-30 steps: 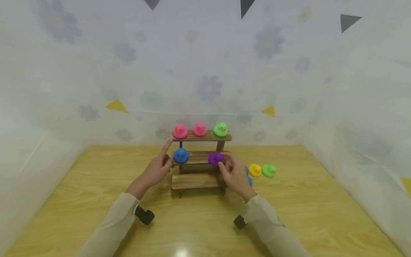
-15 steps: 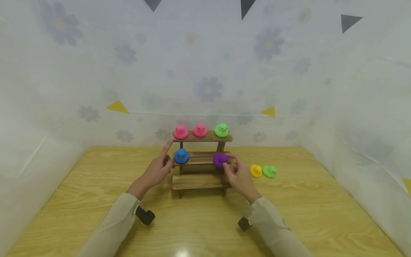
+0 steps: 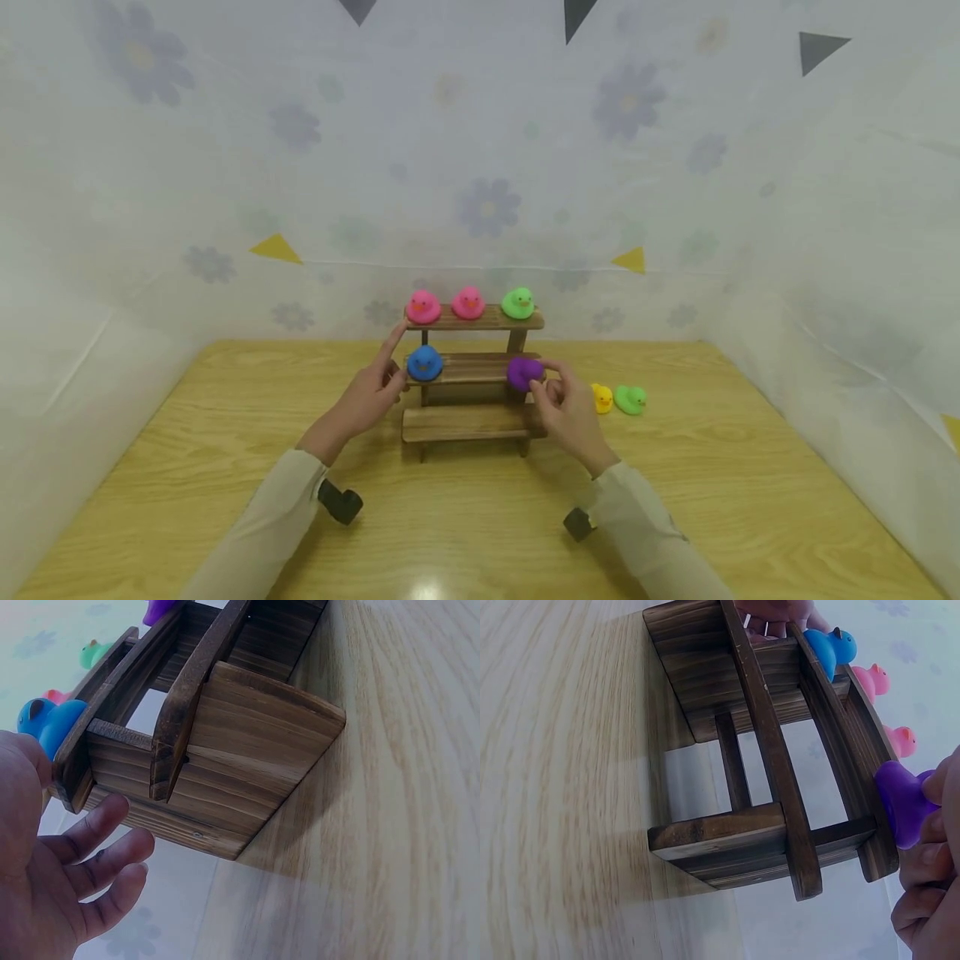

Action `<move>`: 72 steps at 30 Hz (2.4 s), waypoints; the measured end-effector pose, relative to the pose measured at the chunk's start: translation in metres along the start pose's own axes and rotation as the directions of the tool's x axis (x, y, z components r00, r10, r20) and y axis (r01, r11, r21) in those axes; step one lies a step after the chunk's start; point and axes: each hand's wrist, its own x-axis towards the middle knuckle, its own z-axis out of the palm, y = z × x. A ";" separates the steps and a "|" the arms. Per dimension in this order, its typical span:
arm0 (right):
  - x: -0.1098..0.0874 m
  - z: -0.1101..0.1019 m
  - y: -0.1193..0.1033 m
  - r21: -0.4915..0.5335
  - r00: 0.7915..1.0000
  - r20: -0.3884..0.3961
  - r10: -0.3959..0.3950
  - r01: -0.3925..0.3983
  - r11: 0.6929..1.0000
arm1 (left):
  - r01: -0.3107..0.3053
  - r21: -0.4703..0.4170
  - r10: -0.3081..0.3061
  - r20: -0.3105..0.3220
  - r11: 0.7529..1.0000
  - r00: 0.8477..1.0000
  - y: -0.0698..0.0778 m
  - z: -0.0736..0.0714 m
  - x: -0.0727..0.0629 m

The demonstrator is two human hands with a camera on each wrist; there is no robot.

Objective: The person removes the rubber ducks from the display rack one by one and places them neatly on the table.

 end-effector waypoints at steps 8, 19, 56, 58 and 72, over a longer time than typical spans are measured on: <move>-0.002 -0.001 0.003 -0.014 1.000 -0.011 -0.013 0.013 1.000 | -0.008 0.005 0.008 -0.005 1.000 1.000 -0.003 0.000 -0.001; -0.004 -0.009 0.004 -0.053 1.000 -0.028 0.005 -0.006 0.999 | -0.010 -0.012 0.010 -0.002 1.000 1.000 -0.003 0.002 0.001; -0.011 -0.025 0.012 -0.097 0.996 -0.074 0.045 -0.053 0.994 | 0.009 -0.019 -0.009 -0.001 1.000 1.000 -0.001 0.001 0.000; -0.012 -0.026 0.013 -0.103 0.995 -0.078 0.057 -0.065 0.993 | 0.013 -0.018 -0.013 -0.001 1.000 1.000 0.000 0.001 0.000; -0.023 -0.034 0.054 -0.120 0.992 -0.090 0.086 -0.096 0.988 | 0.015 -0.020 -0.015 0.000 1.000 1.000 -0.001 0.001 0.001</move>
